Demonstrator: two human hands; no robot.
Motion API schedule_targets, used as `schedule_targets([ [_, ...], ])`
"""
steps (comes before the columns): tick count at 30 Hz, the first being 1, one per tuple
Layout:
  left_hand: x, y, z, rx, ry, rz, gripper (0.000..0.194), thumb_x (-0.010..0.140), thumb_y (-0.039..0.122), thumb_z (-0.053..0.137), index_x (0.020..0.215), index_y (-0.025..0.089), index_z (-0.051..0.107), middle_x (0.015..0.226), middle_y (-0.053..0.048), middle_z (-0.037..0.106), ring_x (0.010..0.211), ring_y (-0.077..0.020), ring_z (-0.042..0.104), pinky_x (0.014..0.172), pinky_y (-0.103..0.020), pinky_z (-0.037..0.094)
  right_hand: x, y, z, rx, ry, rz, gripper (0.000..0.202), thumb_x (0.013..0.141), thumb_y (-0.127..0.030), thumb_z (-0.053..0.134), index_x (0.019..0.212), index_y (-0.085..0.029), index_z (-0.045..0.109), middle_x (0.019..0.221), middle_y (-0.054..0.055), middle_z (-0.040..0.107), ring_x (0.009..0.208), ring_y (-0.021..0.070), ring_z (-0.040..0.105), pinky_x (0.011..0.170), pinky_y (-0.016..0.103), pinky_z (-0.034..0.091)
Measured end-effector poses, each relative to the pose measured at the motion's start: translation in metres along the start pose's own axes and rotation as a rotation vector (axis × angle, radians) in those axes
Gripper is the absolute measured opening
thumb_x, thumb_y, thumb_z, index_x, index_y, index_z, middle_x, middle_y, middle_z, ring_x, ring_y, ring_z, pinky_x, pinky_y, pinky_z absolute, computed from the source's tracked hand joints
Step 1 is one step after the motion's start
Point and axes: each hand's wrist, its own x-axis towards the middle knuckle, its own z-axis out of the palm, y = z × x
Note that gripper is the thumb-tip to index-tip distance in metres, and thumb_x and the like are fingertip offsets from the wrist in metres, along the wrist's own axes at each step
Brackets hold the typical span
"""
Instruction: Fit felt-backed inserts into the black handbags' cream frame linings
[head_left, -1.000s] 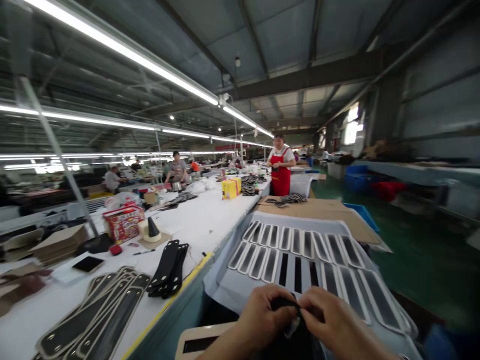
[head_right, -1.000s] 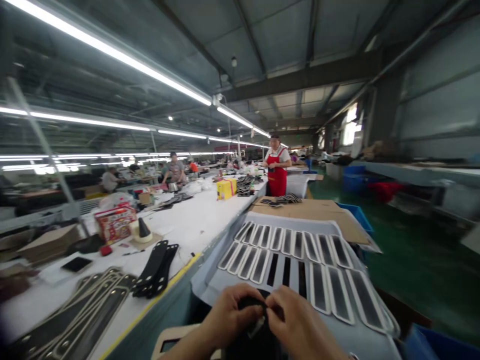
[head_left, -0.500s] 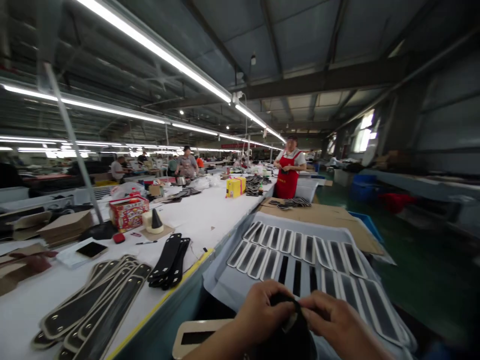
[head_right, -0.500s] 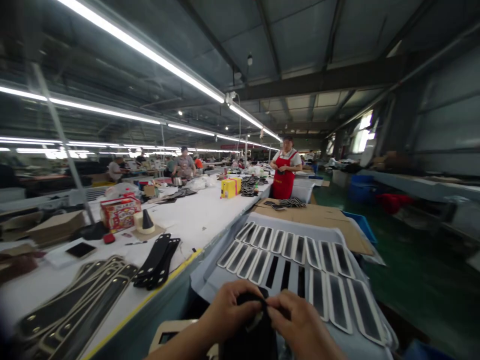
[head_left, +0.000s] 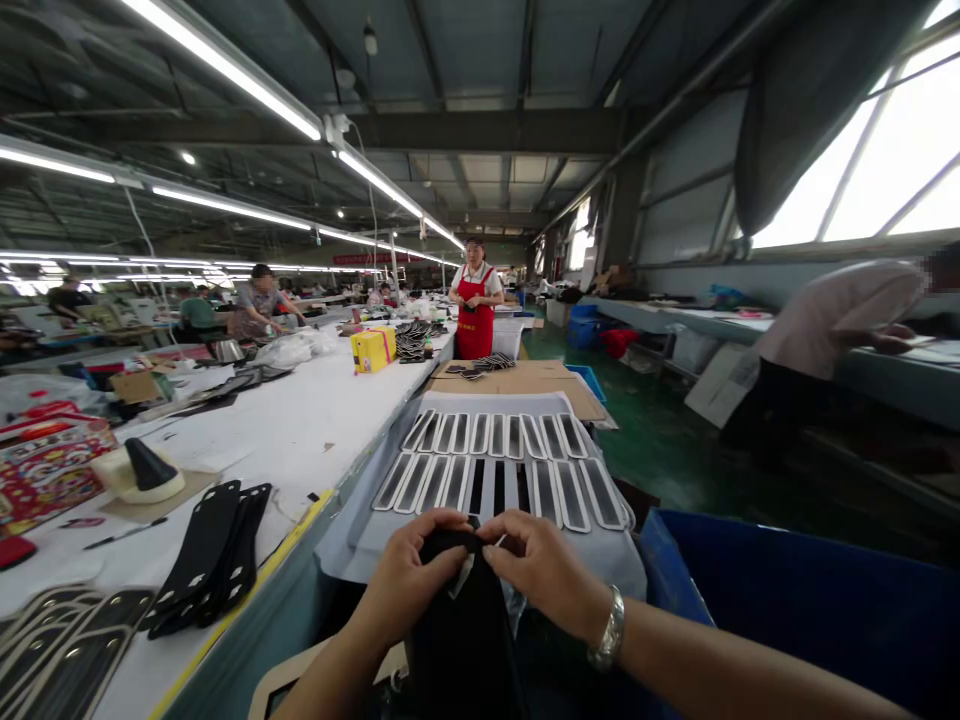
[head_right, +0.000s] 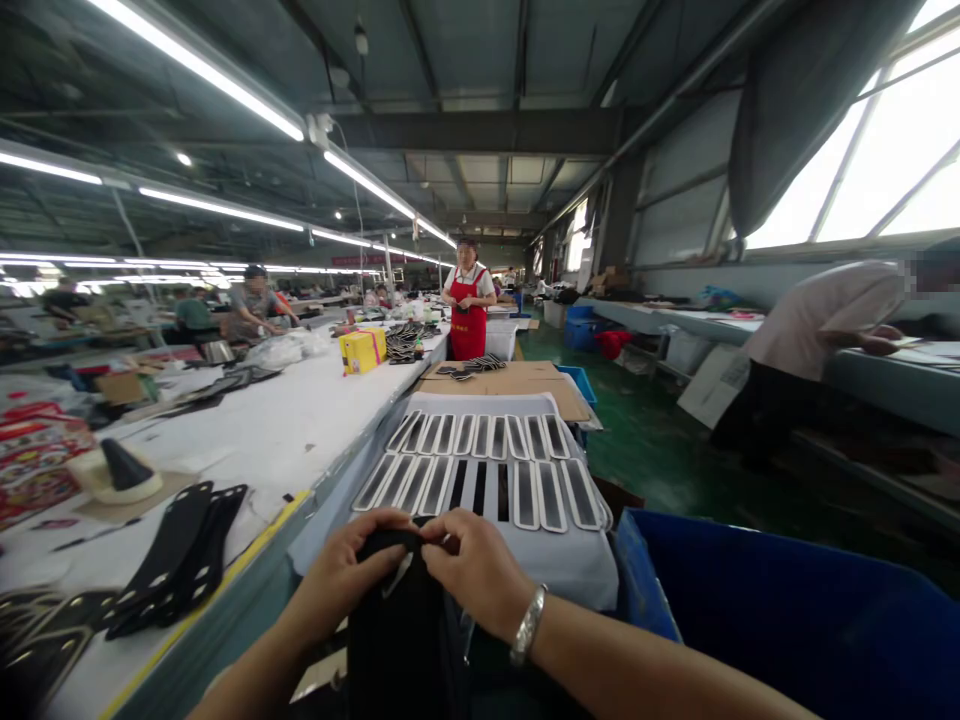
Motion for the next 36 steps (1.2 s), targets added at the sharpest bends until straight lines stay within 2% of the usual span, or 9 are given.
schedule_targets([
  [4, 0.0, -0.003, 0.007, -0.106, 0.03, -0.043, 0.036, 0.073, 0.024, 0.062, 0.107, 0.018, 0.054, 0.098, -0.006, 0.067, 0.094, -0.02, 0.06, 0.086, -0.03, 0.043, 0.005, 0.0, 0.004, 0.012, 0.025, -0.029, 0.013, 0.072, -0.017, 0.057, 0.078, -0.014, 0.068, 0.07, 0.001, 0.061, 0.063, 0.0115, 0.053, 0.058, 0.021, 0.04],
  [9, 0.001, -0.005, 0.014, -0.112, 0.055, -0.071, 0.038, 0.071, 0.023, 0.063, 0.106, 0.018, 0.051, 0.088, -0.003, 0.065, 0.083, -0.0173, 0.06, 0.08, -0.029, 0.044, 0.01, 0.004, 0.006, -0.078, 0.064, -0.035, 0.005, 0.064, -0.011, 0.058, 0.066, -0.014, 0.062, 0.063, -0.001, 0.056, 0.058, 0.0098, 0.049, 0.053, 0.02, 0.036],
  [15, -0.002, -0.003, 0.013, -0.117, 0.037, -0.076, 0.038, 0.074, 0.023, 0.062, 0.109, 0.019, 0.047, 0.093, -0.003, 0.065, 0.088, -0.0173, 0.06, 0.081, -0.03, 0.044, 0.015, 0.005, -0.008, 0.034, -0.156, -0.011, 0.012, 0.072, -0.02, 0.055, 0.073, -0.013, 0.064, 0.06, -0.002, 0.056, 0.056, 0.0095, 0.048, 0.054, 0.02, 0.036],
  [19, -0.002, -0.002, 0.013, -0.142, 0.027, -0.073, 0.039, 0.072, 0.019, 0.062, 0.108, 0.019, 0.048, 0.09, -0.001, 0.063, 0.082, -0.0149, 0.059, 0.076, -0.027, 0.044, 0.019, -0.001, -0.011, -0.019, -0.208, 0.007, 0.012, 0.071, -0.02, 0.054, 0.068, -0.013, 0.063, 0.06, -0.001, 0.057, 0.057, 0.0101, 0.049, 0.054, 0.02, 0.035],
  [23, 0.001, -0.007, 0.019, -0.191, 0.043, -0.044, 0.039, 0.065, 0.012, 0.063, 0.103, 0.017, 0.051, 0.082, -0.001, 0.063, 0.075, -0.0138, 0.058, 0.07, -0.025, 0.043, 0.021, -0.001, 0.0, -0.29, -0.109, -0.047, 0.008, 0.066, -0.016, 0.052, 0.06, -0.015, 0.056, 0.057, -0.002, 0.053, 0.056, 0.0113, 0.047, 0.052, 0.022, 0.031],
  [26, 0.006, -0.016, 0.021, -0.228, 0.076, -0.038, 0.041, 0.061, 0.009, 0.064, 0.1, 0.016, 0.054, 0.081, -0.001, 0.063, 0.072, -0.0138, 0.057, 0.068, -0.025, 0.043, 0.023, 0.008, 0.007, -0.398, -0.041, -0.082, 0.01, 0.069, -0.018, 0.049, 0.06, -0.016, 0.052, 0.06, -0.001, 0.053, 0.058, 0.0126, 0.048, 0.054, 0.024, 0.032],
  [30, 0.011, -0.02, 0.016, -0.26, 0.093, -0.037, 0.041, 0.058, 0.01, 0.067, 0.097, 0.015, 0.057, 0.081, 0.0, 0.062, 0.07, -0.0128, 0.056, 0.067, -0.025, 0.043, 0.025, 0.018, 0.004, -0.3, -0.136, -0.116, 0.022, 0.081, -0.031, 0.045, 0.069, -0.017, 0.057, 0.066, 0.0, 0.055, 0.064, 0.015, 0.052, 0.059, 0.025, 0.037],
  [34, 0.013, -0.016, 0.007, -0.145, 0.082, -0.044, 0.035, 0.057, 0.018, 0.073, 0.091, 0.015, 0.063, 0.082, -0.001, 0.064, 0.076, -0.0147, 0.057, 0.073, -0.027, 0.043, 0.024, 0.023, -0.001, -0.1, -0.265, -0.063, 0.022, 0.08, -0.035, 0.049, 0.081, -0.018, 0.063, 0.077, 0.002, 0.062, 0.074, 0.0182, 0.057, 0.067, 0.026, 0.042],
  [36, 0.017, -0.014, 0.005, -0.088, 0.06, -0.056, 0.035, 0.057, 0.02, 0.074, 0.09, 0.016, 0.064, 0.081, -0.001, 0.065, 0.076, -0.0153, 0.058, 0.074, -0.027, 0.043, 0.023, 0.025, 0.0, -0.01, -0.275, -0.055, 0.022, 0.078, -0.035, 0.051, 0.084, -0.019, 0.064, 0.085, 0.004, 0.064, 0.082, 0.02, 0.059, 0.075, 0.028, 0.044],
])
